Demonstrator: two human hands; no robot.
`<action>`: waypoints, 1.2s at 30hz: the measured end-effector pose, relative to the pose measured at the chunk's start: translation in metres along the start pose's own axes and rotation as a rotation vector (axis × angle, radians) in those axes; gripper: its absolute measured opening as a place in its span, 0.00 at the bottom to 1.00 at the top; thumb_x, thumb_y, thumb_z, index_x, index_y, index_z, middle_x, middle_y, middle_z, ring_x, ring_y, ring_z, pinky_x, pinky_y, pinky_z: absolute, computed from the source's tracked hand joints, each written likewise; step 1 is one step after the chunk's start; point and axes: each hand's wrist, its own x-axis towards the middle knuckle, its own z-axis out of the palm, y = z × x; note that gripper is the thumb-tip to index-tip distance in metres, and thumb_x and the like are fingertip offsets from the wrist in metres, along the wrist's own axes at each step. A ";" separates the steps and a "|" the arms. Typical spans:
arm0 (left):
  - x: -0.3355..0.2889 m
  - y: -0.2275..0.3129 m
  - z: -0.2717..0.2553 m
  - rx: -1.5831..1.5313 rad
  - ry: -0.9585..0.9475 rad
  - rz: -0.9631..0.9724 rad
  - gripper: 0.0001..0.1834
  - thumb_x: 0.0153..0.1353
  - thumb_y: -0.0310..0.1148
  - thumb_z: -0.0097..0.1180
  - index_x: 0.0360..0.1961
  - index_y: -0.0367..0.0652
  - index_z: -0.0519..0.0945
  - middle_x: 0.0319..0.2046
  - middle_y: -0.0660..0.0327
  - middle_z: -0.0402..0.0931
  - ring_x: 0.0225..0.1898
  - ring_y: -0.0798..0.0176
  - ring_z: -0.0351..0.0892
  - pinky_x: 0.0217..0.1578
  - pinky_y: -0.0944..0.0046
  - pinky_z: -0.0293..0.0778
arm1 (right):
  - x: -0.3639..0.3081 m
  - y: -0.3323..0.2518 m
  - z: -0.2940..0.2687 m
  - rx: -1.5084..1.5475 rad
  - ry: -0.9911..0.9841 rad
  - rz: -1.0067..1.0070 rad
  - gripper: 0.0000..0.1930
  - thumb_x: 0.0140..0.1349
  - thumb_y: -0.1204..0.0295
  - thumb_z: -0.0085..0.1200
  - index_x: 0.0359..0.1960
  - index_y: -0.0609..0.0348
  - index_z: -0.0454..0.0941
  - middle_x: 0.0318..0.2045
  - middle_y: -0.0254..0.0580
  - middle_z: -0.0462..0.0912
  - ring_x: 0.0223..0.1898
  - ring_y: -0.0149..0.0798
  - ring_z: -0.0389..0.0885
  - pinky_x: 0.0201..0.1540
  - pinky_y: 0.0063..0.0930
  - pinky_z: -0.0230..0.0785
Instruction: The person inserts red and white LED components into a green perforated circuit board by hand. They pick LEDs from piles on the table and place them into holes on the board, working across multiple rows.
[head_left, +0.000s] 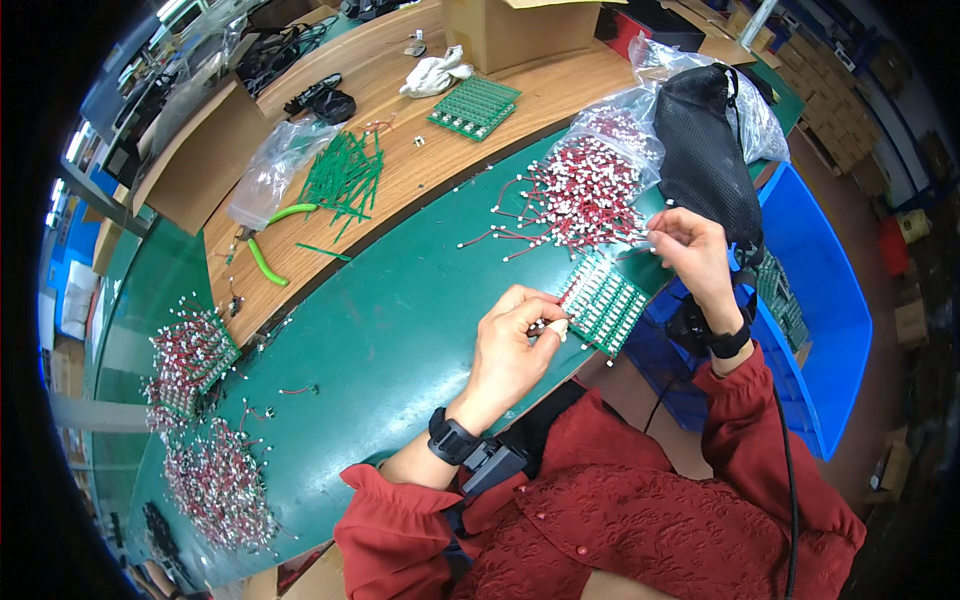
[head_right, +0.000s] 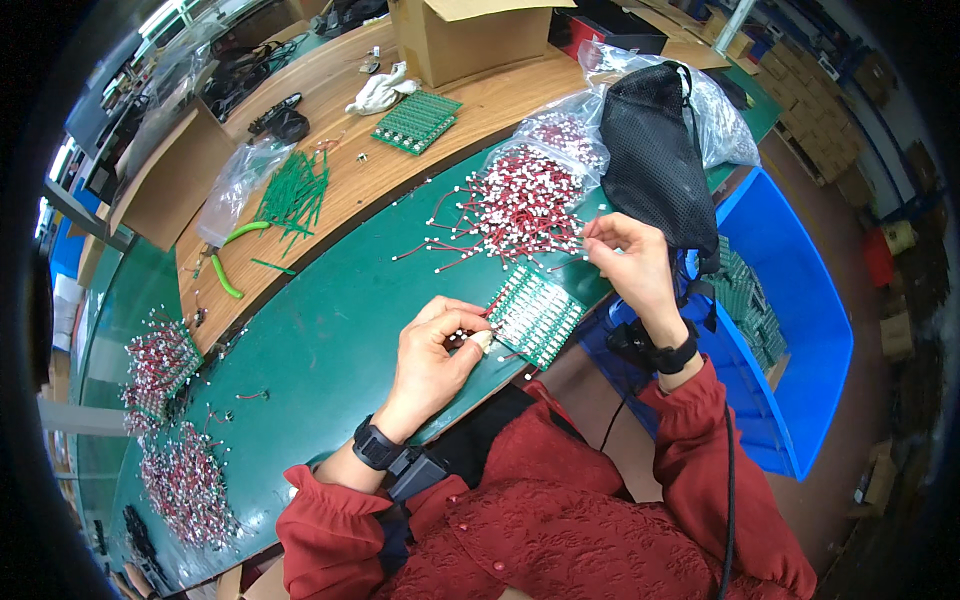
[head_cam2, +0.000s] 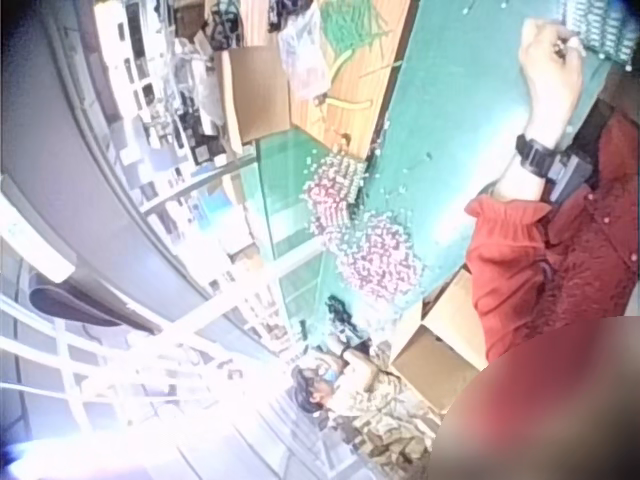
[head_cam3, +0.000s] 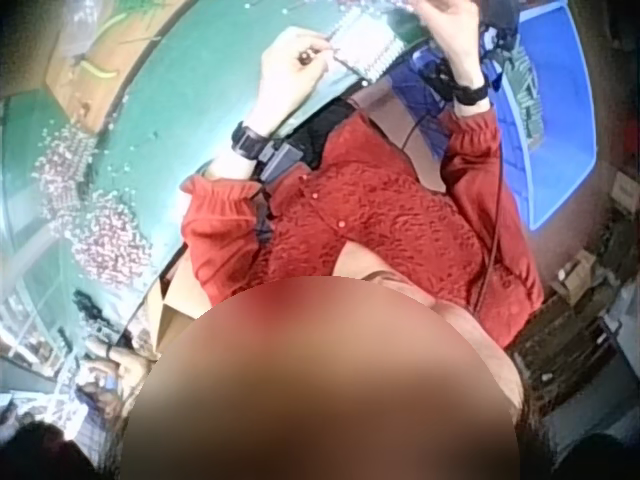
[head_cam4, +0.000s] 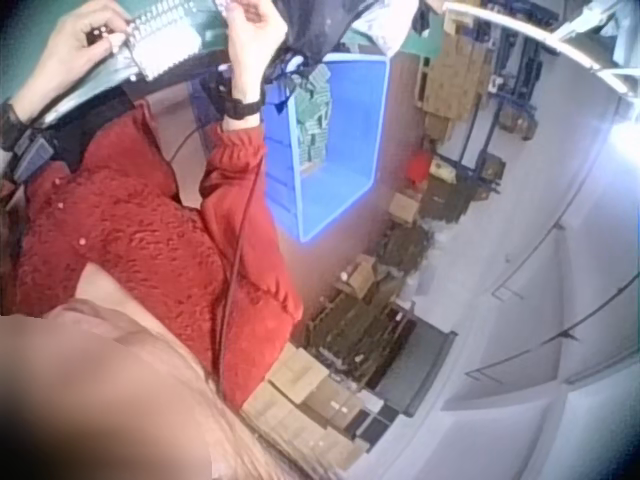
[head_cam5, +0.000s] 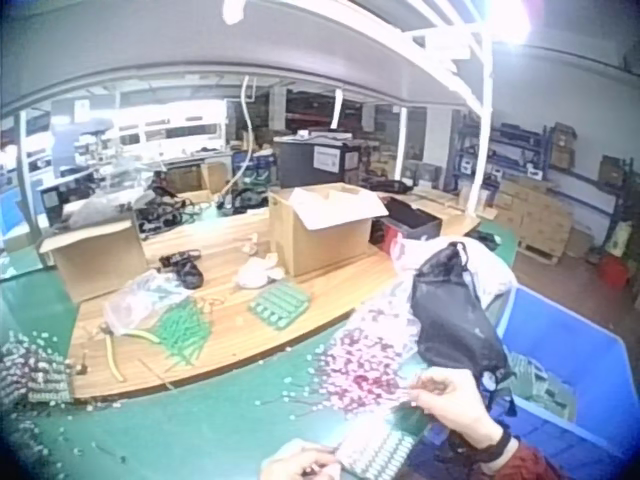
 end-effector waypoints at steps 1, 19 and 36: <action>-0.001 0.000 0.000 -0.013 0.003 -0.016 0.07 0.52 0.20 0.60 0.33 0.39 0.83 0.40 0.59 0.79 0.39 0.66 0.80 0.36 0.69 0.78 | -0.001 -0.002 -0.001 0.080 0.032 0.021 0.05 0.57 0.79 0.57 0.35 0.65 0.80 0.28 0.34 0.83 0.28 0.24 0.81 0.29 0.18 0.70; -0.001 -0.001 0.000 -0.006 0.000 0.000 0.07 0.53 0.20 0.60 0.35 0.39 0.83 0.40 0.58 0.78 0.38 0.67 0.80 0.37 0.69 0.78 | -0.013 0.008 0.006 -0.248 -0.188 -0.128 0.05 0.51 0.78 0.60 0.31 0.63 0.83 0.23 0.35 0.77 0.24 0.25 0.72 0.28 0.23 0.65; -0.001 0.000 0.002 0.023 0.007 0.054 0.08 0.52 0.21 0.58 0.35 0.39 0.83 0.38 0.58 0.79 0.37 0.65 0.80 0.37 0.68 0.76 | -0.023 -0.024 0.030 -0.262 -0.403 -0.497 0.07 0.52 0.83 0.59 0.32 0.63 0.75 0.29 0.39 0.76 0.27 0.36 0.80 0.28 0.26 0.71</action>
